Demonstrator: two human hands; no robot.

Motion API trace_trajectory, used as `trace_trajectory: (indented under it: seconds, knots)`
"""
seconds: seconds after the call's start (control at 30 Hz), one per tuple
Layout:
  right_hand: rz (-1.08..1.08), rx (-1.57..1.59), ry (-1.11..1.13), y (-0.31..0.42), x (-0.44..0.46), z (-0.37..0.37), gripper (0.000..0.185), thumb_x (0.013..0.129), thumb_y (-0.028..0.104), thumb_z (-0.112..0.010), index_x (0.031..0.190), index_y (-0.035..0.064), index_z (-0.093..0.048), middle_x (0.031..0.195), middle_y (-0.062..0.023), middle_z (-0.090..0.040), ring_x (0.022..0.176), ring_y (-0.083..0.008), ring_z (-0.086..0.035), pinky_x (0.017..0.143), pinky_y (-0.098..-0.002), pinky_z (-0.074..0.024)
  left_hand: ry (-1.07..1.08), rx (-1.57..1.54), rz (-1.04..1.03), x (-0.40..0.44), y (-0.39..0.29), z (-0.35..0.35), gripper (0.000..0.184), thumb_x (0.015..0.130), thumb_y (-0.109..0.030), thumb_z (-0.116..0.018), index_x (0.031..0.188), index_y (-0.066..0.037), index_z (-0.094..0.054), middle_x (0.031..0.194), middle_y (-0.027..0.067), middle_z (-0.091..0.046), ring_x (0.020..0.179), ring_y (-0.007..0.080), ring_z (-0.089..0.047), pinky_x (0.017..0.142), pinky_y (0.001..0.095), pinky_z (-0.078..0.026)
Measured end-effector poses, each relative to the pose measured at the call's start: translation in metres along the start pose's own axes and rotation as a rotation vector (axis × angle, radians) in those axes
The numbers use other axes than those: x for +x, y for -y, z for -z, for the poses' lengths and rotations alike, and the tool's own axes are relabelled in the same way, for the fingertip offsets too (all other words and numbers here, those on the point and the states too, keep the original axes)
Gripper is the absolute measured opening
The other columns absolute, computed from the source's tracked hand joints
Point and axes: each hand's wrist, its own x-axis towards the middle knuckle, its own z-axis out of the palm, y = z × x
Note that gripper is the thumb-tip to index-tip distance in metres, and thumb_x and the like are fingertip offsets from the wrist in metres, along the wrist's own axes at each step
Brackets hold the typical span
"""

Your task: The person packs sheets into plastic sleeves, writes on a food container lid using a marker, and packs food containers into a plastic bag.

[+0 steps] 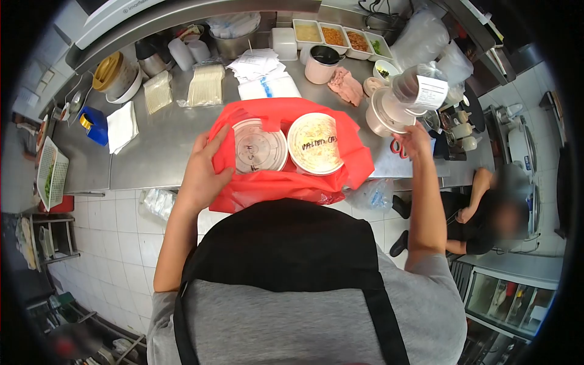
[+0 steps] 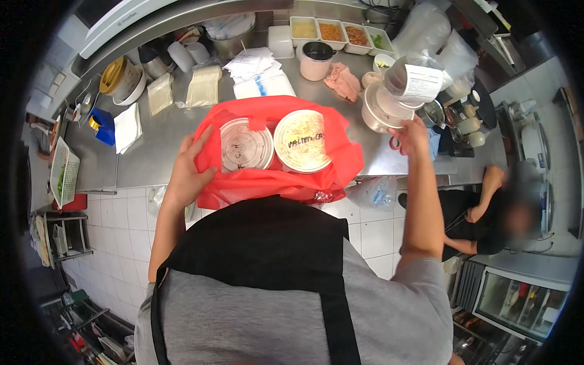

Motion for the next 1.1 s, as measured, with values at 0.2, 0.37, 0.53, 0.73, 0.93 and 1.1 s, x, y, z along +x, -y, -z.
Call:
trace_trajectory:
  seconds: [0.2,0.37,0.53,0.73,0.93,1.1]
  knots:
    - [0.067,-0.188,0.183,0.079,-0.064,-0.02,0.033,0.086,0.0,-0.05,0.119,-0.0043,-0.048,0.102,-0.0183,-0.063,0.079,-0.0252,-0.068,0.06,-0.0296,-0.0599,-0.006,-0.04,-0.067,0.006,0.012,0.0,0.074,0.069,-0.002,-0.063,0.14,-0.008,-0.042,0.127,0.0208,-0.043,0.12,0.0345,-0.044,0.103,0.0342,-0.036]
    - [-0.004,-0.282,0.355,0.107,-0.123,-0.074,0.029,0.087,0.004,-0.054,0.113,-0.007,-0.052,0.099,-0.017,-0.065,0.076,-0.0222,-0.069,0.059,-0.0289,-0.0613,0.049,-0.161,-0.066,0.008,0.013,0.005,0.076,0.068,-0.002,-0.064,0.14,-0.007,-0.041,0.129,0.0196,-0.041,0.121,0.0332,-0.044,0.102,0.0338,-0.037]
    - [-0.086,-0.212,0.527,0.071,-0.151,-0.13,0.036,0.087,0.008,-0.058,0.12,-0.0009,-0.05,0.103,-0.0166,-0.063,0.079,-0.0253,-0.068,0.061,-0.0353,-0.0598,0.043,-0.152,-0.097,0.006,0.014,0.009,0.078,0.068,-0.003,-0.065,0.141,-0.006,-0.039,0.13,0.0184,-0.04,0.121,0.0313,-0.045,0.101,0.0331,-0.038]
    - [-0.241,-0.193,0.679,0.031,-0.179,-0.203,0.039,0.086,0.003,-0.054,0.124,-0.0018,-0.047,0.105,-0.0175,-0.062,0.076,-0.0244,-0.067,0.06,-0.0346,-0.0599,0.058,-0.247,-0.057,-0.001,0.015,0.015,0.08,0.068,-0.006,-0.068,0.142,-0.006,-0.037,0.131,0.0178,-0.037,0.122,0.0306,-0.043,0.102,0.0337,-0.037]
    - [-0.244,-0.233,0.694,0.006,-0.183,-0.236,0.042,0.087,0.0,-0.051,0.128,-0.0046,-0.043,0.104,-0.0181,-0.061,0.074,-0.0221,-0.067,0.057,-0.0305,-0.0602,-0.002,-0.233,-0.038,-0.007,0.036,0.021,0.081,0.068,-0.009,-0.07,0.142,-0.006,-0.037,0.132,0.0187,-0.037,0.124,0.0309,-0.04,0.105,0.0346,-0.034]
    - [0.005,-0.45,0.648,0.016,-0.185,-0.225,0.039,0.088,0.012,-0.057,0.122,-0.0051,-0.048,0.099,-0.0144,-0.061,0.072,-0.0182,-0.065,0.055,-0.0275,-0.0575,-0.078,-0.09,-0.106,-0.008,0.022,0.028,0.084,0.068,-0.015,-0.076,0.142,-0.006,-0.036,0.138,0.0196,-0.034,0.127,0.0327,-0.039,0.105,0.0361,-0.035]
